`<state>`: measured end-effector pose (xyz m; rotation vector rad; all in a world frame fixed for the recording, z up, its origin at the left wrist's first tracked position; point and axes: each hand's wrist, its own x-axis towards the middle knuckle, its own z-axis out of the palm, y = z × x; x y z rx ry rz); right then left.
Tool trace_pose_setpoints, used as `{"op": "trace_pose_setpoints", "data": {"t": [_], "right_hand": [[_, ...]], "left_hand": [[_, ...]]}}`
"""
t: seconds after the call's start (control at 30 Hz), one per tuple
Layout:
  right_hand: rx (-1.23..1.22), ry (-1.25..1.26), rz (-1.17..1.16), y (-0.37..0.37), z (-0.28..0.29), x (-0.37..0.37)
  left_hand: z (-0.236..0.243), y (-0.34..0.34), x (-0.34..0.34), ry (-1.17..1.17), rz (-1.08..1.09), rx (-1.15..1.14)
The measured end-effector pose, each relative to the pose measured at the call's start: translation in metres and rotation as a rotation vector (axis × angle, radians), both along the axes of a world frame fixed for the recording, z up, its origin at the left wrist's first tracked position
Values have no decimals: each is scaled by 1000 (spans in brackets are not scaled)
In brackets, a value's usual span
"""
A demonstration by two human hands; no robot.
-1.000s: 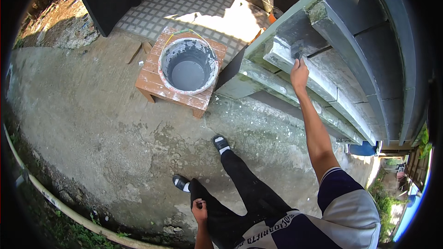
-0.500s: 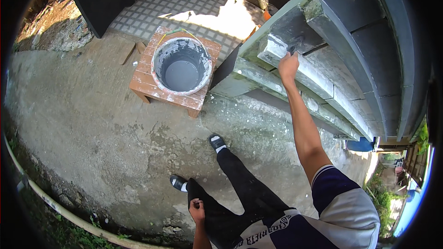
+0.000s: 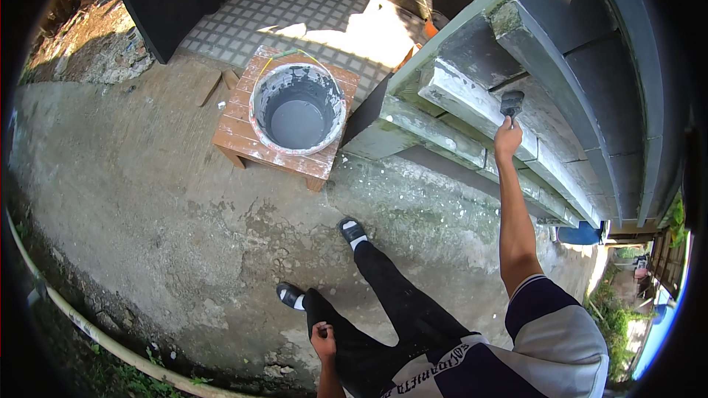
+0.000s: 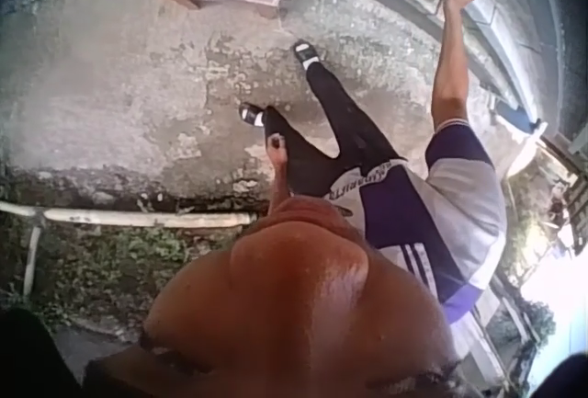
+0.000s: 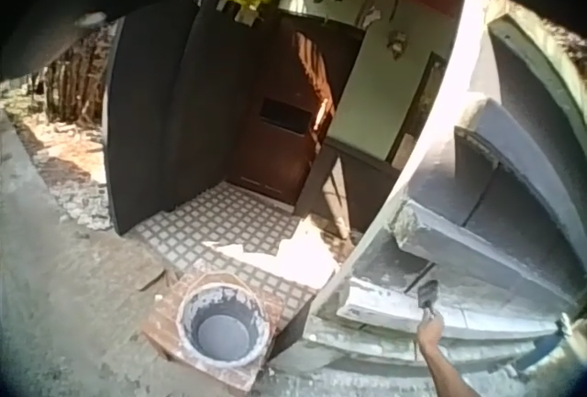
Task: Apply plaster or compound to a concrete wall structure using a putty knife.
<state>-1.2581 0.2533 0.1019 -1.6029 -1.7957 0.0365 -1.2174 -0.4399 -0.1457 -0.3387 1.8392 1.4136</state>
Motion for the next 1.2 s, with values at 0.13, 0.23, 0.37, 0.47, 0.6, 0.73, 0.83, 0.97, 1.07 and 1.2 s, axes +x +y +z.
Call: {"op": "trace_pose_setpoints", "data": {"t": [0.13,0.23,0.37,0.47,0.6,0.73,0.83,0.97,1.07,1.2], "right_hand": [[84,-204,137,-38,27,-84],[41,-246,524,-95,30,-143],[-15,-75,452,-90,29,-150],[-36,291,328,-47,17,-110],[-225,1149,343,-26,35,-88],[-442,1080,358,-7,36,-101],[-641,882,243,-16,39,-93],[-968,747,129,-35,16,-77],[-703,924,246,-37,35,-94],[-610,1143,369,-31,59,-133]], "left_hand": [[-10,-7,2,19,-26,-37],[-2,1,-3,-10,-23,-21],[-9,-3,1,10,-50,-8],[-12,0,0,2,-50,12],[-14,-4,3,3,-57,-18],[-17,4,0,-6,-59,-13],[-15,7,-10,-21,-126,-43],[-12,-1,-16,2,-101,-7],[-3,4,-29,-87,-2,-3],[23,-5,-40,-140,93,-12]]}}
